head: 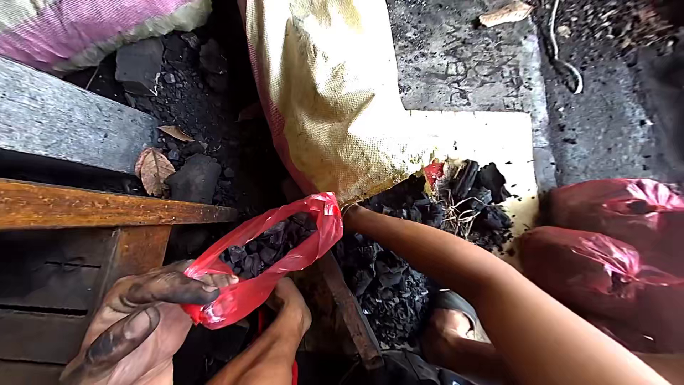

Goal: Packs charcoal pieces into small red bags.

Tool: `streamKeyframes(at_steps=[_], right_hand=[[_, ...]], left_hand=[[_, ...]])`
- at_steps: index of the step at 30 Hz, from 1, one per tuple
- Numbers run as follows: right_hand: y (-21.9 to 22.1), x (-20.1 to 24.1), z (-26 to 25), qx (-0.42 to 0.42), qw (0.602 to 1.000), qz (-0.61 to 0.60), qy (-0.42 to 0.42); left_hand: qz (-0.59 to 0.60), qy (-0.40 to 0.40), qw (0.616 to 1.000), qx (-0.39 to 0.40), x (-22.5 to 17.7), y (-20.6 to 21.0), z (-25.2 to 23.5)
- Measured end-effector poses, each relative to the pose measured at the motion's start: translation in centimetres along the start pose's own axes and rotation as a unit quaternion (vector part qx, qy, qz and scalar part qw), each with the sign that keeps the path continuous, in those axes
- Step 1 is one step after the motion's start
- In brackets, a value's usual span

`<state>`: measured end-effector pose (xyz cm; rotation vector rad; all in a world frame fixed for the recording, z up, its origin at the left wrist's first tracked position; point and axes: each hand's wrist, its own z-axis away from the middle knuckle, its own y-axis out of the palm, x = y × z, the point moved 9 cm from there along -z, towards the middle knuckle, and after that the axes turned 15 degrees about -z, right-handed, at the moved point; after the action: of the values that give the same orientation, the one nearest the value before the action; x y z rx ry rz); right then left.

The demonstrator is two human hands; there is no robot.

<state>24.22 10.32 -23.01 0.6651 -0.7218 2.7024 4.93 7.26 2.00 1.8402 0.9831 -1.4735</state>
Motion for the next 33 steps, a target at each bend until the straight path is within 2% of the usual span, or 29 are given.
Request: streamKeyframes(at_steps=[2,3,6,8,10,13,16,20,25,28,31,33], right_hand=[[-0.7,1.2,3.7,0.030,0.999,0.025,0.007],[-1.6,1.4,5.1,0.018,1.000,0.009,0.014],[-4.6,0.0,5.8,-0.137,0.980,-0.145,0.013],[-4.8,-2.1,3.8,-0.188,0.963,-0.189,0.022],[-3.5,-3.0,1.5,-0.177,0.969,-0.168,0.032],[0.0,-2.6,0.1,-0.163,0.984,-0.067,-0.023],[2.5,-4.4,-1.9,-0.176,0.983,0.008,-0.056],[4.4,-5.1,-0.6,-0.131,0.990,0.012,-0.042],[6.4,-6.3,2.8,-0.092,0.995,0.004,-0.024],[3.7,-6.9,6.5,-0.115,0.988,-0.103,-0.021],[-1.1,-9.4,8.5,-0.236,0.950,-0.196,-0.054],[-3.9,-12.4,9.4,-0.317,0.927,-0.198,-0.046]], left_hand=[[0.000,0.009,1.000,-0.018,0.0,-0.3,0.6],[-0.001,0.015,0.999,-0.036,0.2,-0.6,0.9],[0.001,0.033,0.998,-0.062,0.0,-1.3,1.1],[0.003,0.039,0.997,-0.071,-0.5,-1.3,0.7],[0.007,0.049,0.996,-0.069,-1.2,-0.9,0.1],[0.009,0.056,0.997,-0.052,-1.3,-0.3,-0.4],[-0.002,0.058,0.997,-0.045,-1.1,0.5,-1.2],[-0.032,0.035,0.999,-0.027,-1.3,1.5,-1.9],[-0.060,0.010,0.997,0.039,-1.4,4.1,-2.1],[-0.077,-0.014,0.996,0.038,-1.2,4.7,-2.2],[-0.082,-0.049,0.995,0.013,0.5,4.3,-1.9],[-0.068,-0.069,0.995,0.018,2.3,4.5,-1.6]])
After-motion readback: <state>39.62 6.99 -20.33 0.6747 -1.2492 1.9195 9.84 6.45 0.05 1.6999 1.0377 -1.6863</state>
